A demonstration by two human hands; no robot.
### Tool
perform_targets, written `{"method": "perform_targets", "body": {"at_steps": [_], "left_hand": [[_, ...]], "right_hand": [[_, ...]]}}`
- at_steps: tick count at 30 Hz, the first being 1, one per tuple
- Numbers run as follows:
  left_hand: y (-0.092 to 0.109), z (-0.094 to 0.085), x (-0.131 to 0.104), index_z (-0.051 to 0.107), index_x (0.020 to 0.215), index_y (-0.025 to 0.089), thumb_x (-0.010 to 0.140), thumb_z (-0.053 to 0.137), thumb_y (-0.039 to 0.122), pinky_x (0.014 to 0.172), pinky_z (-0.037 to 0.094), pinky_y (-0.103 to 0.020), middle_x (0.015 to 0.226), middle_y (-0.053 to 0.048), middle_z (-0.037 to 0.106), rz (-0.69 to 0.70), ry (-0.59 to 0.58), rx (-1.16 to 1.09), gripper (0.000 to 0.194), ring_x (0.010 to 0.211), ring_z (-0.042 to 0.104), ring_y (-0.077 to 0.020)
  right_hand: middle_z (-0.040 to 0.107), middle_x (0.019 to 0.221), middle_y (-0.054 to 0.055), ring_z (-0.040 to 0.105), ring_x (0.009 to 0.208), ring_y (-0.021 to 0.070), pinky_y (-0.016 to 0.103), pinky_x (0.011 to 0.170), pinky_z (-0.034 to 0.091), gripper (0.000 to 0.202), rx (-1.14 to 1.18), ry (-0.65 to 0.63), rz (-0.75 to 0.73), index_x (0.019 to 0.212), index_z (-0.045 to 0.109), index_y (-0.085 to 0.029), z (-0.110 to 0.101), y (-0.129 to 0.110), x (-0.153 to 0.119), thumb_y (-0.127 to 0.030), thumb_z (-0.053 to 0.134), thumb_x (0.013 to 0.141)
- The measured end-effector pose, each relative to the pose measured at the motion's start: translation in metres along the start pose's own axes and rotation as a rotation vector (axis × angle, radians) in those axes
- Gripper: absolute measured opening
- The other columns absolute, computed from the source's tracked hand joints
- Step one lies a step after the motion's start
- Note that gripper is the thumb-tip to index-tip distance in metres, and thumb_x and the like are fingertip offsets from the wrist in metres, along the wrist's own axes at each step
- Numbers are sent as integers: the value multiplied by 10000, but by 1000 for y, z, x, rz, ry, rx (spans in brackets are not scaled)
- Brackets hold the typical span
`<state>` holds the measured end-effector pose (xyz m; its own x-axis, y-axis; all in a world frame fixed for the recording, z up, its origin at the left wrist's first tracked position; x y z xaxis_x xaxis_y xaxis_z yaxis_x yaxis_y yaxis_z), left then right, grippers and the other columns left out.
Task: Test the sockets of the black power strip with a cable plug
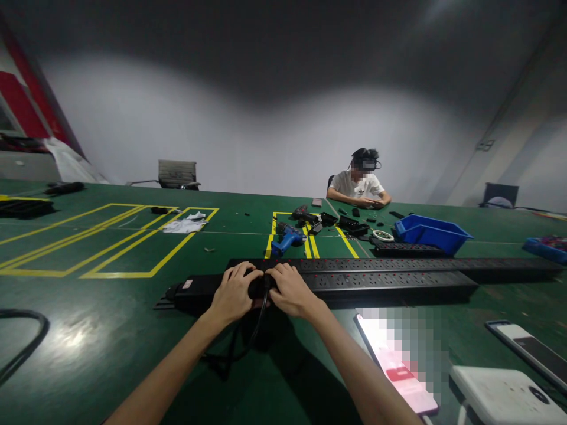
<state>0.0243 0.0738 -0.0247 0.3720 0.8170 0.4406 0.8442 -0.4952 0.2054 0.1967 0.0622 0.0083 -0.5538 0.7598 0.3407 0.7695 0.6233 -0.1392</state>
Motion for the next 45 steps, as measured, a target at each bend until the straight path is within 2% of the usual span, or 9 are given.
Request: {"method": "perform_targets", "body": {"at_steps": [5,8,14,18,22,26,29,33,45], "left_hand": [[1,-2,-1,610,1173,275,671,707,553,1035,321,-481,1242,-94,538,10,11,-6,583,1245,431,-312],[1,-2,-1,596,1198,269,694,684,567,1033,320,-483,1249,-100,533,19,5,6,593,1251,427,-311],[1,-2,0,598,1186,268,718,674,514,1039,318,-477,1257,-97,529,23,3,13,534,1262,419,-305],[2,-4,0,611,1156,278,705,683,496,1042,314,-475,1235,-85,541,18,-9,8,506,1245,430,-299],[4,-6,0,620,1139,288,700,689,471,1040,315,-469,1232,-80,545,10,-12,4,481,1235,437,-297],[4,-5,0,614,1146,278,717,669,464,1040,317,-469,1245,-92,543,6,-10,18,471,1254,428,-302],[3,-4,0,604,1154,263,705,674,471,1040,318,-472,1254,-98,541,4,-8,27,500,1259,426,-304],[1,-2,0,601,1145,265,681,692,425,1038,323,-476,1259,-93,539,-11,-10,30,499,1261,426,-305],[0,-2,0,603,1156,254,701,678,427,1047,319,-483,1260,-99,536,-5,2,9,493,1272,417,-311]], "right_hand": [[574,1120,39,472,1023,176,324,864,342,332,136,64,73,1171,570,-227,3,0,-2,-353,306,1013],[572,1110,41,468,1034,183,329,864,337,355,154,110,127,1135,582,-232,6,-3,-2,-445,330,1004],[561,1118,47,463,1051,192,340,890,328,331,157,88,99,1154,567,-228,3,-4,-4,-450,391,983],[555,1143,34,454,1064,184,338,902,324,278,194,51,79,1180,558,-247,2,1,-3,-322,383,978],[544,1156,40,450,1066,206,346,897,328,383,208,-9,59,1208,543,-243,4,6,-2,-244,567,826],[560,1102,65,476,1014,227,353,852,349,416,119,12,40,1135,558,-215,6,4,5,-378,676,771],[596,1052,94,523,972,227,352,841,368,313,-18,34,5,1030,565,-188,5,-2,16,-449,589,859],[654,951,123,608,876,240,335,772,407,358,-169,-56,22,956,556,-175,3,-9,27,-523,490,906],[696,944,108,659,861,259,303,703,424,252,-224,-137,12,1012,568,-181,3,-4,33,-353,579,829]]}}
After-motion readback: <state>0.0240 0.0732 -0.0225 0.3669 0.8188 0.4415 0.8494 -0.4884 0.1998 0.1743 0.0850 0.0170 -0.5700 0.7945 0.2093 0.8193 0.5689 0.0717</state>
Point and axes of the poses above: each hand's wrist, its own x-axis towards the middle knuckle, its own z-axis out of the palm, y = z × x, the point moved 3 cm from there along x, towards the middle knuckle
